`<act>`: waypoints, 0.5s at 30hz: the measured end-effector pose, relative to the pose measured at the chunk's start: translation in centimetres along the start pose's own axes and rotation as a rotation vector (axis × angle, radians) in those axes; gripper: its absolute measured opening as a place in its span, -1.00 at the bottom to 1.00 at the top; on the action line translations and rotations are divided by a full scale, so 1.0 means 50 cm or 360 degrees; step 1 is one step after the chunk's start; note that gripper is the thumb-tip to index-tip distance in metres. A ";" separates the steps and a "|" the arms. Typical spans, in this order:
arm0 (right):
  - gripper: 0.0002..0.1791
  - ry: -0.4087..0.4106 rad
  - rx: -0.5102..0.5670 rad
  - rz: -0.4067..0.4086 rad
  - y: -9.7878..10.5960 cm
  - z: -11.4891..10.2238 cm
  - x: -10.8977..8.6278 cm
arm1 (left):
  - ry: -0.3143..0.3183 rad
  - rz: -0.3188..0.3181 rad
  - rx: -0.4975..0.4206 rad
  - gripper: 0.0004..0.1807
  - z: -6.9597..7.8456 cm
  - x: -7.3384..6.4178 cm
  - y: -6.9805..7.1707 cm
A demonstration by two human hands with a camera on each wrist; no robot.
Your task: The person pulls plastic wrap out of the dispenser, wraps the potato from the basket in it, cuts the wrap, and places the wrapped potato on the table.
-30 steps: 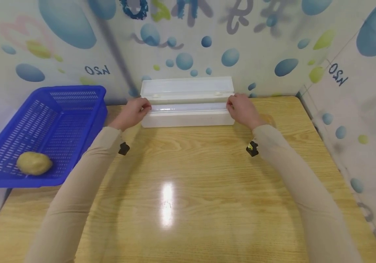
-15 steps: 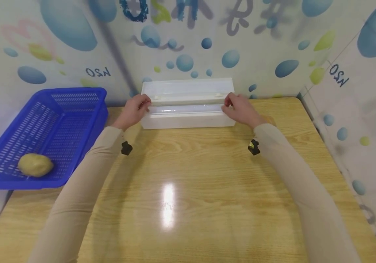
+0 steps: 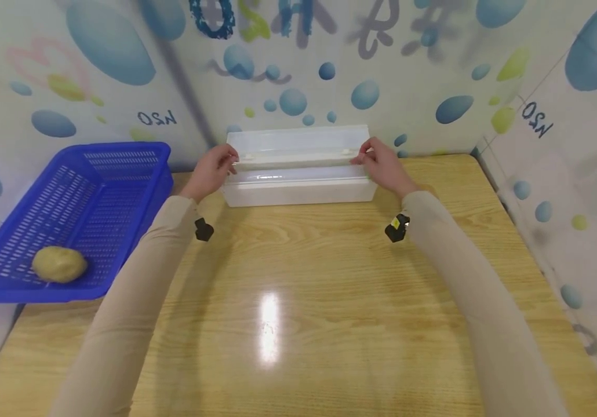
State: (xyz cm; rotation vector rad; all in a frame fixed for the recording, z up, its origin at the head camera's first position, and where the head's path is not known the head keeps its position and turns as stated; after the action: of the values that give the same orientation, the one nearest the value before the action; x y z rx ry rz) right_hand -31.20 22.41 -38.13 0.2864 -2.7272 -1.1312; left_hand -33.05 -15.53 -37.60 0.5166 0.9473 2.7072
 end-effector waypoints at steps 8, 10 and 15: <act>-0.82 -0.0051 0.0338 -0.0015 0.010 -0.018 0.009 | 0.0137 0.0048 -0.0087 -0.86 0.002 0.017 0.018; -0.84 -0.0073 0.0406 -0.0002 0.014 -0.021 0.012 | 0.0165 0.0042 -0.0114 -0.86 0.006 0.023 0.022; -0.83 -0.0137 0.0480 0.0044 0.030 -0.027 0.022 | 0.0209 0.0042 -0.0162 -0.83 0.015 0.036 0.033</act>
State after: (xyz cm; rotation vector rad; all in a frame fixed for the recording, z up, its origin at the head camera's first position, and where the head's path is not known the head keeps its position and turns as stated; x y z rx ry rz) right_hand -32.11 22.24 -36.01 0.2431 -2.9652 -0.7381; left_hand -34.57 -15.80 -35.55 0.3373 0.8334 2.8243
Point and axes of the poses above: each hand's wrist, its own x-axis towards the middle knuckle, its own y-axis out of the back of the hand, z = x × y, the point moved 1 cm from there along x, towards the middle knuckle, and after that the axes turned 8 degrees about -x, right-handed, at the moved point
